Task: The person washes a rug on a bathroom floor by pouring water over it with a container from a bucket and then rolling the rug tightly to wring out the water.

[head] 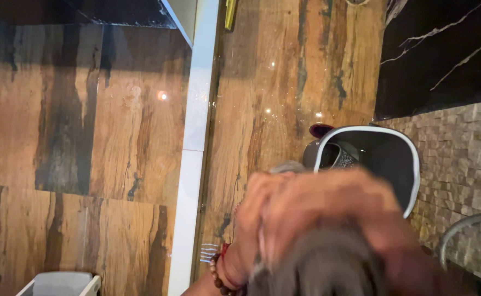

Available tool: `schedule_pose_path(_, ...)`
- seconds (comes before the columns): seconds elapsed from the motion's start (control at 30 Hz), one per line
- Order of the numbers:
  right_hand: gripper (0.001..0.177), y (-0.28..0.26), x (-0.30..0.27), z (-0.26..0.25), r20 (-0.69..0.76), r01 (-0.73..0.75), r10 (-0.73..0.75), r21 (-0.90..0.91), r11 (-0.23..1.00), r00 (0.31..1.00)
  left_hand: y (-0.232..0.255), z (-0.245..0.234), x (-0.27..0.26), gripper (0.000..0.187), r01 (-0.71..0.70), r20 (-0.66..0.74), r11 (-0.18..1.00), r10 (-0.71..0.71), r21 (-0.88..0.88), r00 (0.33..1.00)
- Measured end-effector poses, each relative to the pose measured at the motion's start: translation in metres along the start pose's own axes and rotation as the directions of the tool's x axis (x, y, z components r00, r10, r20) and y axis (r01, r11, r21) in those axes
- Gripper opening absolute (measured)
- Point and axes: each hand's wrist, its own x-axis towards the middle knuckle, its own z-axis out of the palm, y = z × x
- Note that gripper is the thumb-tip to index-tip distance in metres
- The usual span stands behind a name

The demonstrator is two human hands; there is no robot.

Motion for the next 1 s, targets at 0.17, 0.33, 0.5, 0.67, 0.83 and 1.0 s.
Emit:
schedule_pose_path(0.17,0.089,0.063,0.019,-0.045,-0.235,-0.051,0.081,0.131,0.99,0.969,-0.013,0.008,0.003,0.061,0.234,-0.205,0.935,-0.293,-0.268,0.934)
schedule_pose_path(0.33,0.081,0.143,0.002,-0.061,-0.334,-0.062,0.16,0.287,0.956,0.929,-0.015,0.026,0.017,0.08,0.072,-0.25,0.997,-0.069,0.002,0.966)
schedule_pose_path(0.5,0.073,0.187,-0.031,-0.065,-0.329,-0.006,0.146,0.39,0.921,0.933,-0.001,0.058,0.032,0.1,0.137,-0.207,0.927,-0.066,0.35,0.976)
schedule_pose_path(0.67,0.065,0.21,-0.052,-0.06,-0.257,0.098,0.038,0.496,0.863,0.966,-0.011,0.074,0.053,0.109,0.134,-0.009,0.952,-0.136,0.275,0.991)
schedule_pose_path(0.83,0.057,0.209,-0.074,-0.078,-0.085,0.133,-0.102,0.596,0.792,0.991,-0.069,0.027,0.062,0.094,0.083,0.266,0.992,-0.106,0.097,0.958)
schedule_pose_path(1.0,0.05,0.223,-0.071,-0.109,0.118,0.082,-0.214,0.67,0.738,0.97,-0.102,0.011,0.02,0.078,0.557,0.144,0.825,-0.565,0.096,0.812)
